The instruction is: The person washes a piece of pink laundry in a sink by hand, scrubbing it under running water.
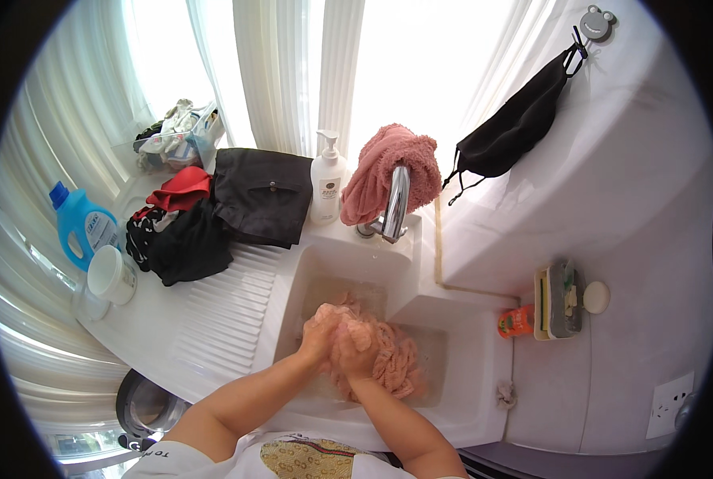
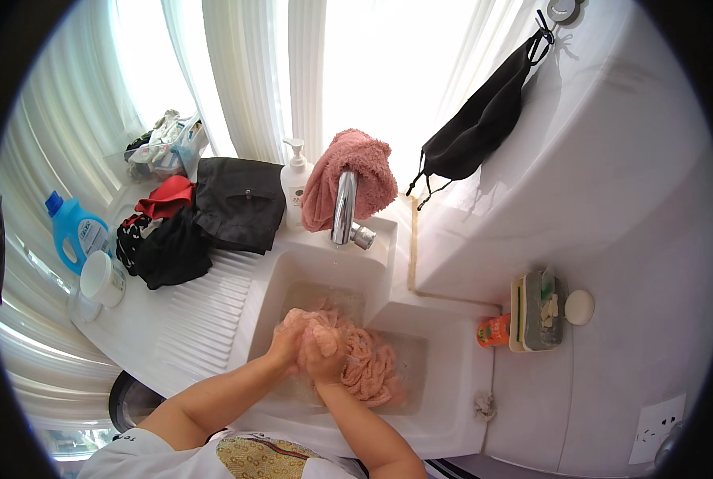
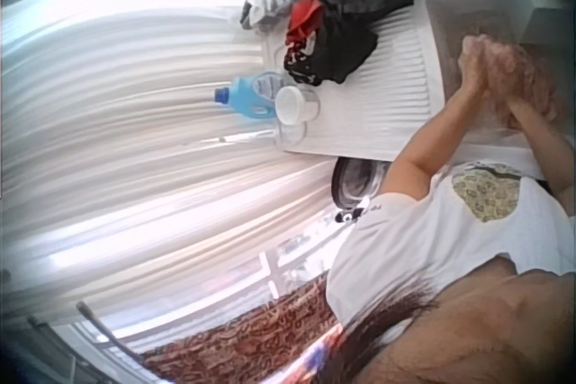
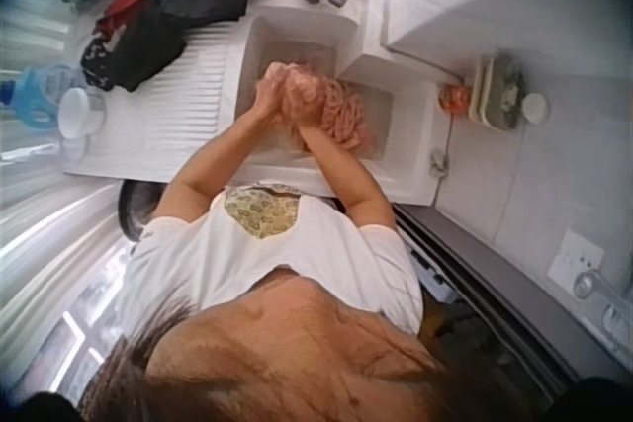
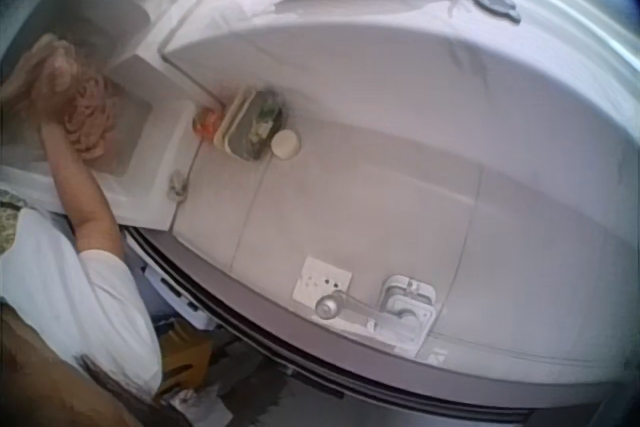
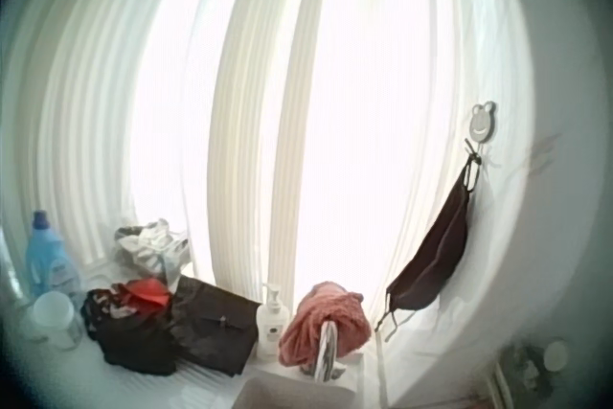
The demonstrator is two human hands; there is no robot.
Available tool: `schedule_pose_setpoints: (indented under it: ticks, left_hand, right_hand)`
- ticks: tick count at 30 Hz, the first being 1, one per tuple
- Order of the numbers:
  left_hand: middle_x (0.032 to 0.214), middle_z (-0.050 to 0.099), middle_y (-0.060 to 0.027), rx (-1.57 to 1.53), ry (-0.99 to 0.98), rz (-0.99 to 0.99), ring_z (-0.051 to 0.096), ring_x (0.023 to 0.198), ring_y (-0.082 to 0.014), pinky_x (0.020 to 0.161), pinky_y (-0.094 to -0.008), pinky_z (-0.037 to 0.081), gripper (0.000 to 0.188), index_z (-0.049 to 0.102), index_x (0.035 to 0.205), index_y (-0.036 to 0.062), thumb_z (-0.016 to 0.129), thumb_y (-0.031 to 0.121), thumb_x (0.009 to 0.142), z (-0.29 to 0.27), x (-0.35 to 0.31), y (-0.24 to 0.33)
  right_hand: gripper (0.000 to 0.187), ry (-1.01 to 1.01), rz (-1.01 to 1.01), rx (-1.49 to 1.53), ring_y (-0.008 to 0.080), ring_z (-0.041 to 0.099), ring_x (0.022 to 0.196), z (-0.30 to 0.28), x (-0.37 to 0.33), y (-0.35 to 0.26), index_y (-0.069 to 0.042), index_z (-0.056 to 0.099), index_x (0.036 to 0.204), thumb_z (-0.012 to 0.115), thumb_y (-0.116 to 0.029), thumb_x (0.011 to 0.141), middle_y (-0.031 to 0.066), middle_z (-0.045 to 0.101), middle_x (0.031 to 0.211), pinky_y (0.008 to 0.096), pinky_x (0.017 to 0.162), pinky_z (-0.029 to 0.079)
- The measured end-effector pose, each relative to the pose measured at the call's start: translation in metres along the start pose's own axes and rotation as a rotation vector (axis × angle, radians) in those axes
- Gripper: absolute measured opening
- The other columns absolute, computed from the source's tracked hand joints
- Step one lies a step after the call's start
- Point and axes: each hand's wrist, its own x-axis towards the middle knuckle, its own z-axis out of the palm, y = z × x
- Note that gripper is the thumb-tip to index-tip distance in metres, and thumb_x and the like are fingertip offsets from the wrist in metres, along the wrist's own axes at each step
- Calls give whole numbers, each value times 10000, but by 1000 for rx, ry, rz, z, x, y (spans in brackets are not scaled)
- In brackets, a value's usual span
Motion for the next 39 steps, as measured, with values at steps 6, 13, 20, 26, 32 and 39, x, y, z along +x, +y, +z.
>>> schedule_pose_setpoints:
  ticks: [6,13,20,26,32,39]
  left_hand:
    - [1046,654,-183,780,114,133,639,959,-287,830,-383,498,408,623,1010,-16,574,368,882,-9,30,9]
    - [1310,438,-246,1791,99,129,474,1175,-424,971,-472,417,659,349,1399,82,520,452,882,-17,67,28]
    - [1547,119,-179,2092,-103,-16,166,1380,-438,1101,-551,237,680,272,1477,190,556,292,868,-39,109,-30]
    - [1504,251,-183,1789,-336,84,301,1337,-406,1083,-527,288,637,335,1455,195,573,242,867,-85,174,-29]
    - [1267,526,-171,649,378,93,519,1166,-348,943,-479,467,543,408,1361,40,530,343,928,-23,100,-7]
    - [1184,570,-190,-415,-117,-500,604,1043,-342,860,-470,538,492,500,1225,29,536,421,931,-48,75,3]
  right_hand:
    - [238,-354,247,112,325,597,754,-13,37,24,-15,604,843,664,-245,838,162,612,811,360,697,482]
    - [616,-621,64,-1371,384,428,1248,-31,69,30,-107,499,1320,658,-418,812,184,357,1440,515,965,395]
    - [974,-961,74,-1315,405,250,1372,0,61,63,-188,157,1510,663,-471,728,153,187,1540,603,1077,207]
    - [1067,-892,314,-641,408,408,1270,-2,91,89,-136,197,1490,711,-548,649,201,316,1464,480,1065,305]
    - [589,-413,529,-534,249,626,912,1,77,92,-24,608,1179,750,-233,647,134,673,976,353,822,486]
    - [358,-559,423,108,85,582,794,-28,52,-39,50,673,992,657,-50,649,37,658,865,261,714,495]
